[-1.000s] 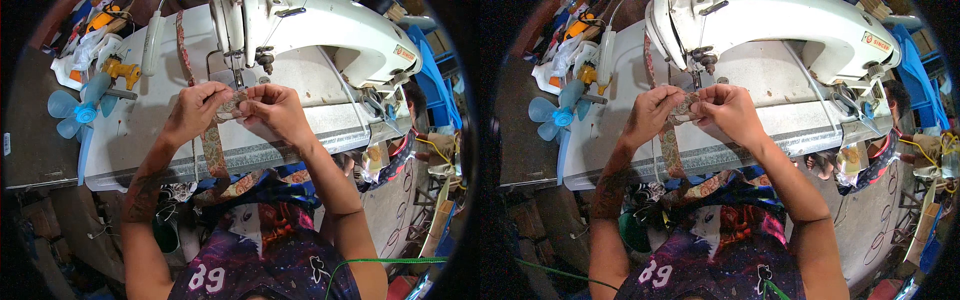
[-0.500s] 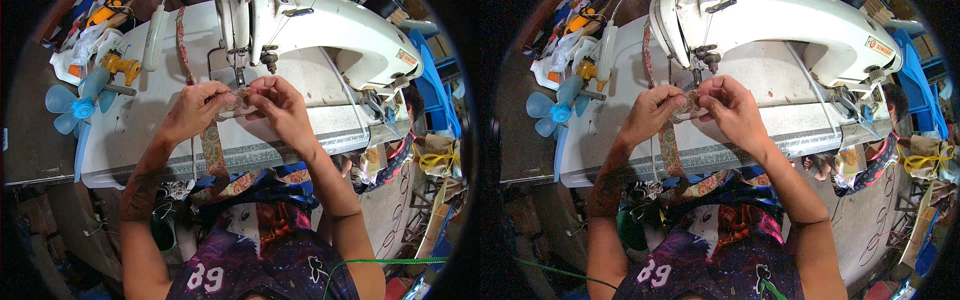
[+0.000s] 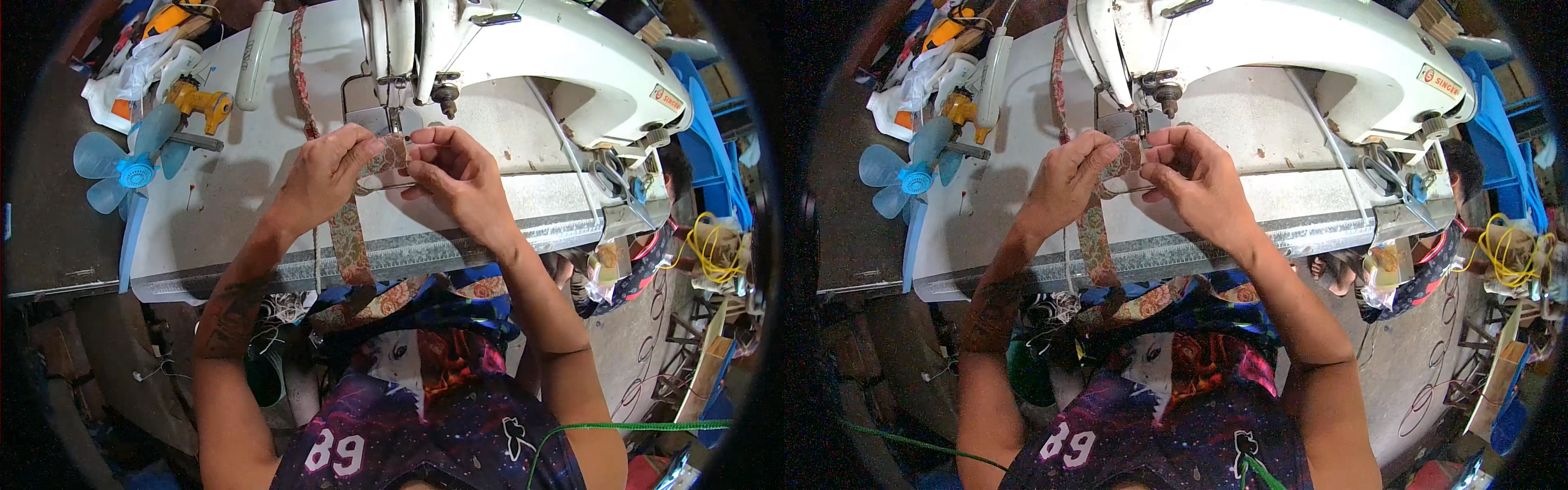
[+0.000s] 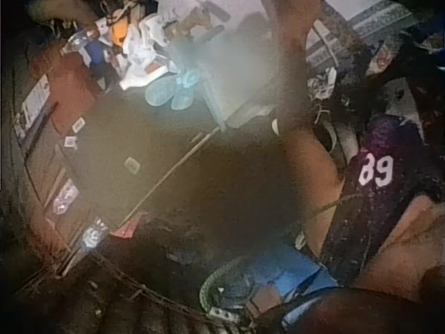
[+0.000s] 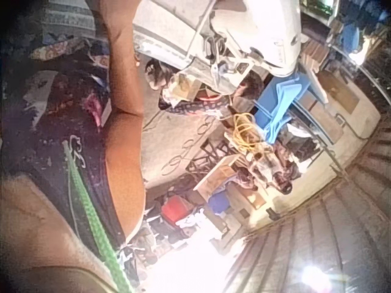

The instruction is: Sewing together or folding and preparing long strips of upholstery fabric using an industrial sewing machine.

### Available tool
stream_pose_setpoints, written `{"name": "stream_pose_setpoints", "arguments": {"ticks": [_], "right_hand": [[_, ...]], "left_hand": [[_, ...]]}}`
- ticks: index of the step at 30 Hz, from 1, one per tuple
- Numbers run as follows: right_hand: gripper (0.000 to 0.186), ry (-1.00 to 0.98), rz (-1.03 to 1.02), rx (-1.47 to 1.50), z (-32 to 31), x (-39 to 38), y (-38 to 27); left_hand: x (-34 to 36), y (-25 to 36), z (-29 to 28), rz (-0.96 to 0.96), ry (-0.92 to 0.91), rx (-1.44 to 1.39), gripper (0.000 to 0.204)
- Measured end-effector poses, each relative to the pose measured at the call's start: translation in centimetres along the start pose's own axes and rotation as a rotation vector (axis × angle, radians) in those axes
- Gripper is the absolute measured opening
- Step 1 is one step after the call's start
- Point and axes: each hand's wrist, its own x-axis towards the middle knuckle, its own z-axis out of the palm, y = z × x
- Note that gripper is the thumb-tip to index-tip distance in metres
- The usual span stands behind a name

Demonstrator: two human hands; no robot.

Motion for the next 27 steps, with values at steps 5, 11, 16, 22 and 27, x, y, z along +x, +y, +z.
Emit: {"name": "stream_pose_setpoints", "arguments": {"ticks": [5, 11, 16, 22, 27], "right_hand": [[0.027, 0.018, -0.02, 0.109, 0.2, 0.2, 0.8], [0.029, 0.049, -0.036, 0.08, 0.6, 0.2, 0.8], [0.032, 0.035, -0.014, 0.047, 0.6, 0.0, 0.6], [0.029, -0.023, 0.014, 0.059, 0.4, 0.2, 0.7], [0.024, 0.0, 0.065, 0.07, 0.5, 0.2, 0.3]], "left_hand": [[0.0, 0.2, 0.4, 0.083, 0.071, 0.014, 0.03], [-0.3, 0.4, 0.6, 0.076, 0.095, -0.003, 0.03], [-0.3, 0.2, 1.1, 0.09, 0.133, -0.018, 0.028], [-0.2, -0.1, 1.2, 0.153, 0.151, 0.093, 0.024], [-0.2, -0.2, 1.2, 0.186, 0.162, 0.169, 0.023]]}}
